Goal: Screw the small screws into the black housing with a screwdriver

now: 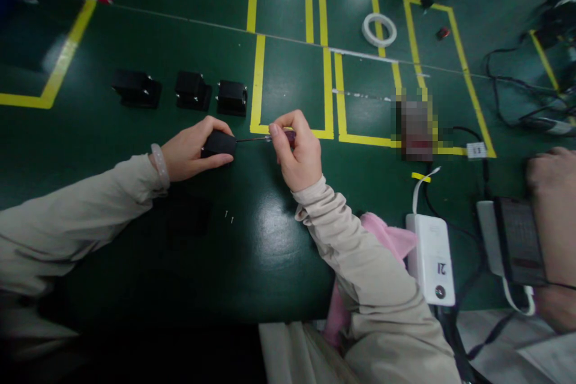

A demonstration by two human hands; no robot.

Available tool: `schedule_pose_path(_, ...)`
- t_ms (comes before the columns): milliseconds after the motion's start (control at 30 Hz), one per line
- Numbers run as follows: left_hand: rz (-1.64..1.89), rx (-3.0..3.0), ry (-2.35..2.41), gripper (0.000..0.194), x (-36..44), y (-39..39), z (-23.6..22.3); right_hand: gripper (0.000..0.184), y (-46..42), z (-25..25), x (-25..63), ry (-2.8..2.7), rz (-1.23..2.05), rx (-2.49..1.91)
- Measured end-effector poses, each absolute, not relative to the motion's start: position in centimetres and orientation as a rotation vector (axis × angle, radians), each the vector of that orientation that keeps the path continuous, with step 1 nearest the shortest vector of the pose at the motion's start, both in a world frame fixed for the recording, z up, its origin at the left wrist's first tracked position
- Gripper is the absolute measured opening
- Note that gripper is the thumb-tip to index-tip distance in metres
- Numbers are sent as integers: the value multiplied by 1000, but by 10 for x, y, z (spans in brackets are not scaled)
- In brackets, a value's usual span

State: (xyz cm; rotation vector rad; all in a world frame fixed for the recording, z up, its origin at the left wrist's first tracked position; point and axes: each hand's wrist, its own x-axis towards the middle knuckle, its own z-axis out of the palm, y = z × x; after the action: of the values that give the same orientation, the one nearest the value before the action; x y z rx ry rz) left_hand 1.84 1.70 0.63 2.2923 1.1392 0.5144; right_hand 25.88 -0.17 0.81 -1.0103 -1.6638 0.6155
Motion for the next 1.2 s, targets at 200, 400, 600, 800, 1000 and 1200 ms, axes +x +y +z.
schedule_pose_path(200, 526, 2300, 1136, 39, 18, 17, 5, 25, 0, 5, 260, -1643, 628, -988)
schedule_pose_path(400, 511, 2297, 1145, 40, 19, 17, 6, 27, -1, 5, 260, -1674, 610, -1031)
schedule_pose_path(600, 509, 2296, 1149, 40, 19, 17, 7, 27, -1, 6, 260, -1661, 627, -1014)
schedule_pose_path(800, 523, 2296, 1140, 40, 19, 17, 7, 26, -1, 6, 259, -1641, 613, -1003)
schedule_pose_path(1000, 495, 2289, 1159, 40, 19, 17, 7, 26, -1, 7, 259, -1660, 612, -996)
schedule_pose_path(1200, 488, 2291, 1160, 39, 19, 17, 8, 25, -1, 7, 259, -1650, 596, -994)
